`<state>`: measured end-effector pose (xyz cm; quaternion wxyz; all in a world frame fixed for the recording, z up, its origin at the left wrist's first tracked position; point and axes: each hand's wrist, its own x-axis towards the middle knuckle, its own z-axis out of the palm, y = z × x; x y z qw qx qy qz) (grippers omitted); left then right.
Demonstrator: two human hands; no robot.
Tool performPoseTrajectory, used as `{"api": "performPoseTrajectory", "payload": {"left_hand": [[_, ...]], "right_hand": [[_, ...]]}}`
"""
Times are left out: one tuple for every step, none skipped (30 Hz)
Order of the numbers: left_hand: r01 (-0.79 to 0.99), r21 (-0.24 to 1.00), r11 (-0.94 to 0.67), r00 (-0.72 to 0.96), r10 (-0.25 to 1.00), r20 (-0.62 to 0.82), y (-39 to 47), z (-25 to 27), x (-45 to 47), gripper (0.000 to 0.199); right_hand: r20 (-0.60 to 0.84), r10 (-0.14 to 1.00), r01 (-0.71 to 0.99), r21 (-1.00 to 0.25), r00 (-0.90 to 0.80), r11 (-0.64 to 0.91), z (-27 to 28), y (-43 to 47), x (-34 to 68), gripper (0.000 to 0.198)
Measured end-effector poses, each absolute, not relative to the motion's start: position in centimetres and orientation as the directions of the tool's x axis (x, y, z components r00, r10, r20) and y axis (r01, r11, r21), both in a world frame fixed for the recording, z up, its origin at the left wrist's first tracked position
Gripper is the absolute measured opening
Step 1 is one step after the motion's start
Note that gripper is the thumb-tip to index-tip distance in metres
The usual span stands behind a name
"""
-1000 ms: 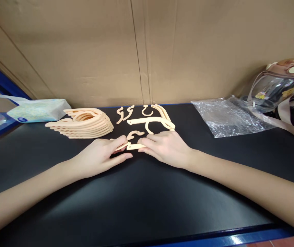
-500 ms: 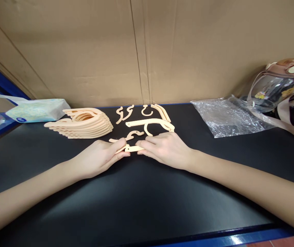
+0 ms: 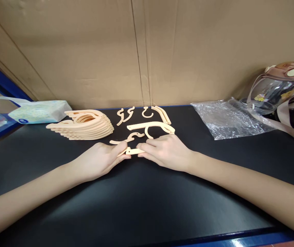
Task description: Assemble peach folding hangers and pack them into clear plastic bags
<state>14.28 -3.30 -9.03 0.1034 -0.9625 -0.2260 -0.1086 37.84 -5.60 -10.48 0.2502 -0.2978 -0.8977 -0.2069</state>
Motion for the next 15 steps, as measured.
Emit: {"api": "performPoseTrajectory", "payload": {"left_hand": [[0.457, -0.165, -0.874, 0.876, 0.409, 0.256, -3.33, -9.02, 14.27, 0.033], [0.458, -0.180, -0.871, 0.877, 0.408, 0.255, -3.36, -9.02, 14.25, 0.032], [0.458, -0.191, -0.868, 0.878, 0.408, 0.252, -3.38, -9.02, 14.22, 0.031], [0.459, -0.199, -0.866, 0.879, 0.408, 0.248, -3.40, -9.03, 14.19, 0.030], [0.458, -0.205, -0.865, 0.879, 0.408, 0.246, -3.41, -9.03, 14.16, 0.029], [0.457, -0.208, -0.865, 0.880, 0.406, 0.245, -3.41, -9.05, 14.13, 0.029], [0.456, -0.212, -0.865, 0.881, 0.404, 0.245, -3.41, -9.06, 14.11, 0.029], [0.455, -0.216, -0.864, 0.882, 0.402, 0.248, -3.41, -9.07, 14.09, 0.029], [0.452, -0.221, -0.864, 0.883, 0.398, 0.250, -3.41, -9.09, 14.08, 0.030], [0.450, -0.229, -0.863, 0.884, 0.393, 0.254, -3.40, -9.10, 14.08, 0.031], [0.447, -0.238, -0.862, 0.885, 0.387, 0.259, -3.40, -9.11, 14.08, 0.032], [0.444, -0.247, -0.861, 0.886, 0.381, 0.264, -3.40, -9.13, 14.08, 0.032], [0.441, -0.256, -0.860, 0.887, 0.375, 0.269, -3.40, -9.14, 14.08, 0.033], [0.438, -0.262, -0.860, 0.888, 0.369, 0.273, -3.40, -9.16, 14.08, 0.033], [0.436, -0.264, -0.860, 0.889, 0.366, 0.277, -3.39, -9.18, 14.07, 0.033]], "right_hand": [[0.569, 0.432, 0.637, 0.223, -0.700, 0.738, -10.48, -5.63, 37.86, 0.032], [0.568, 0.430, 0.634, 0.222, -0.702, 0.741, -10.47, -5.66, 37.89, 0.032], [0.567, 0.429, 0.632, 0.222, -0.703, 0.742, -10.45, -5.69, 37.92, 0.032], [0.566, 0.428, 0.630, 0.221, -0.704, 0.744, -10.43, -5.70, 37.94, 0.033], [0.566, 0.427, 0.629, 0.221, -0.705, 0.745, -10.40, -5.71, 37.95, 0.033], [0.566, 0.427, 0.629, 0.221, -0.705, 0.746, -10.37, -5.70, 37.96, 0.033], [0.564, 0.428, 0.628, 0.220, -0.706, 0.746, -10.33, -5.69, 37.96, 0.033], [0.562, 0.429, 0.628, 0.220, -0.707, 0.747, -10.30, -5.68, 37.96, 0.033], [0.560, 0.430, 0.627, 0.220, -0.708, 0.747, -10.27, -5.67, 37.96, 0.033], [0.560, 0.429, 0.627, 0.220, -0.709, 0.747, -10.26, -5.67, 37.96, 0.033], [0.559, 0.429, 0.626, 0.221, -0.710, 0.748, -10.25, -5.67, 37.96, 0.033], [0.558, 0.429, 0.625, 0.222, -0.711, 0.748, -10.25, -5.68, 37.97, 0.032], [0.558, 0.428, 0.624, 0.222, -0.711, 0.749, -10.27, -5.69, 37.97, 0.031], [0.559, 0.426, 0.624, 0.221, -0.711, 0.750, -10.29, -5.70, 37.98, 0.031], [0.559, 0.426, 0.623, 0.219, -0.711, 0.751, -10.32, -5.70, 37.98, 0.030]]}}
